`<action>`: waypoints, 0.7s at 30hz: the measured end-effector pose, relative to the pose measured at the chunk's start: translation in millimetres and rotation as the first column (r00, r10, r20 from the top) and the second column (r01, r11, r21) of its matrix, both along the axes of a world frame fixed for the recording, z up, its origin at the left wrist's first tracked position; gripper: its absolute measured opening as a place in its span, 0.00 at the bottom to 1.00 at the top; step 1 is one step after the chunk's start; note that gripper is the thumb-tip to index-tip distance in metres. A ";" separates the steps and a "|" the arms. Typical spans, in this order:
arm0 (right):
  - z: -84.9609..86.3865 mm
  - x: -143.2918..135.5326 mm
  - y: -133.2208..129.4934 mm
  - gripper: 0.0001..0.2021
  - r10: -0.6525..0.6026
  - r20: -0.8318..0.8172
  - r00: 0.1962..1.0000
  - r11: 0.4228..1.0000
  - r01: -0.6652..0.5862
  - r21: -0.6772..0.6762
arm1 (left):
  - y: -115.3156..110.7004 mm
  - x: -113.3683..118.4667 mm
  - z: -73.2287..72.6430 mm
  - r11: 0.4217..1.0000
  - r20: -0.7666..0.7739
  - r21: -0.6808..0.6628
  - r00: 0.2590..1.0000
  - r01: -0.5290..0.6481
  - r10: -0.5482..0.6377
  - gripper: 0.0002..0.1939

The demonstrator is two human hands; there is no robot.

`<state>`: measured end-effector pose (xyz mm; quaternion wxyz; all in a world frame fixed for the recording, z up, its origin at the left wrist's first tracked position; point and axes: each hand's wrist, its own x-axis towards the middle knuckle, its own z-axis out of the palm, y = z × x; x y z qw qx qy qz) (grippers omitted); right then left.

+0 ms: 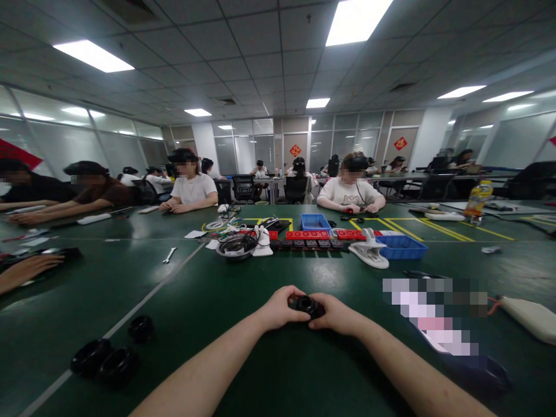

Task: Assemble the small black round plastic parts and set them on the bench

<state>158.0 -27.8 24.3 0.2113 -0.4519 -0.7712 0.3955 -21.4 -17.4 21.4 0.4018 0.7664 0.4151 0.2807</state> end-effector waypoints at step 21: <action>-1.1 0.6 -0.3 0.20 0.044 0.051 0.998 0.998 -0.046 0.041 | 1.4 -1.8 -0.1 0.991 0.031 -0.067 0.993 0.115 -0.113 0.25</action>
